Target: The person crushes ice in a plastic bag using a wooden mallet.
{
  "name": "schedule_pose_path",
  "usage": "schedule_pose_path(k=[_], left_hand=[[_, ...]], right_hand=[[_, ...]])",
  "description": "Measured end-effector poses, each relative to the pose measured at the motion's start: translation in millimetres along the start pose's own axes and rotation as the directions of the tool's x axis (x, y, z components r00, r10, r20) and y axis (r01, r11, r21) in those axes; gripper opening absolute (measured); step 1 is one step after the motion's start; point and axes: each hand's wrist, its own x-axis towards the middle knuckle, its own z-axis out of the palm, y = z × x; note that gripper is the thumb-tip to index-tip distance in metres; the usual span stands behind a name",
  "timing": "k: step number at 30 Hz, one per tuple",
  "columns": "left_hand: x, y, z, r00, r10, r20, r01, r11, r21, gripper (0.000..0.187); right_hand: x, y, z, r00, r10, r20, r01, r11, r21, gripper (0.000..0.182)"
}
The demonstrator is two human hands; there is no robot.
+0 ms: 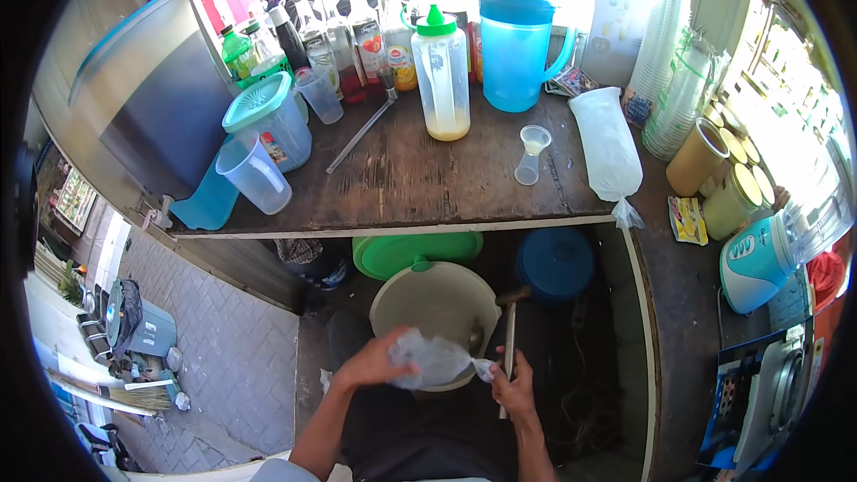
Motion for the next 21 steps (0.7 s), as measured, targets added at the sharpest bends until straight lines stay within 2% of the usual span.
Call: schedule_pose_path(k=[2,3,5,6,8,10,12,13,14,15,16,17,18,19,20,21], left_hand=[[-6,13,10,0.951,0.193,0.239,-0.223,0.969,0.104,0.044],[-10,16,10,0.950,0.202,0.237,-0.233,0.966,0.112,0.044],[-12,26,9,0.875,0.041,0.483,-0.213,0.927,0.307,0.034],[-13,38,1,0.870,0.054,0.490,-0.232,0.922,0.310,0.034],[-22,68,-35,0.922,0.171,0.348,-0.264,0.934,0.239,0.025],[-34,109,-78,0.955,0.294,0.043,-0.293,0.909,0.297,0.016],[-35,149,-110,0.899,0.276,-0.340,-0.180,0.941,0.286,0.019],[-22,151,-122,0.762,0.433,-0.481,-0.232,0.877,0.421,0.019],[-5,150,-133,0.581,0.579,-0.572,-0.252,0.796,0.550,0.018],[15,150,-141,0.443,0.625,-0.643,-0.230,0.773,0.592,0.019],[37,150,-148,0.296,0.657,-0.693,-0.207,0.753,0.625,0.019],[58,152,-156,0.298,0.684,-0.666,-0.155,0.723,0.673,0.018],[78,150,-164,0.298,0.712,-0.636,-0.100,0.685,0.721,0.018],[100,136,-176,0.452,0.624,-0.637,-0.008,0.717,0.697,0.042],[109,128,-179,0.456,0.633,-0.626,-0.034,0.715,0.699,0.042],[115,121,-180,0.629,0.532,-0.567,0.122,0.652,0.748,0.056]], right_hand=[[-3,-6,9,0.999,-0.010,0.040,0.009,1.000,0.016,0.032],[-4,-4,10,0.995,-0.011,0.094,0.011,1.000,0.002,0.031],[-7,-3,13,0.981,-0.065,0.181,0.076,0.996,-0.055,0.025],[-10,-4,13,0.982,-0.082,0.170,0.092,0.995,-0.050,0.025],[-13,-7,12,0.975,-0.119,0.187,0.123,0.992,-0.007,0.036],[-14,-9,7,0.966,-0.190,0.177,0.188,0.982,0.030,0.037],[-18,-15,6,0.955,-0.250,0.162,0.244,0.968,0.058,0.038],[-19,-23,9,0.956,-0.266,0.120,0.264,0.964,0.032,0.034],[-21,-31,10,0.956,-0.286,0.068,0.286,0.958,0.002,0.029],[-20,-35,12,0.954,-0.298,0.037,0.299,0.954,-0.007,0.029],[-15,-36,15,0.912,-0.410,0.013,0.410,0.912,-0.021,0.025],[-11,-40,16,0.857,-0.515,-0.008,0.514,0.857,-0.040,0.021],[-6,-50,16,0.849,-0.527,-0.039,0.525,0.850,-0.051,0.021],[-1,-62,17,0.822,-0.565,-0.074,0.563,0.825,-0.051,0.018],[5,-75,16,0.793,-0.600,-0.105,0.599,0.799,-0.049,0.015],[11,-89,13,0.759,-0.631,-0.161,0.614,0.776,-0.146,0.013]])
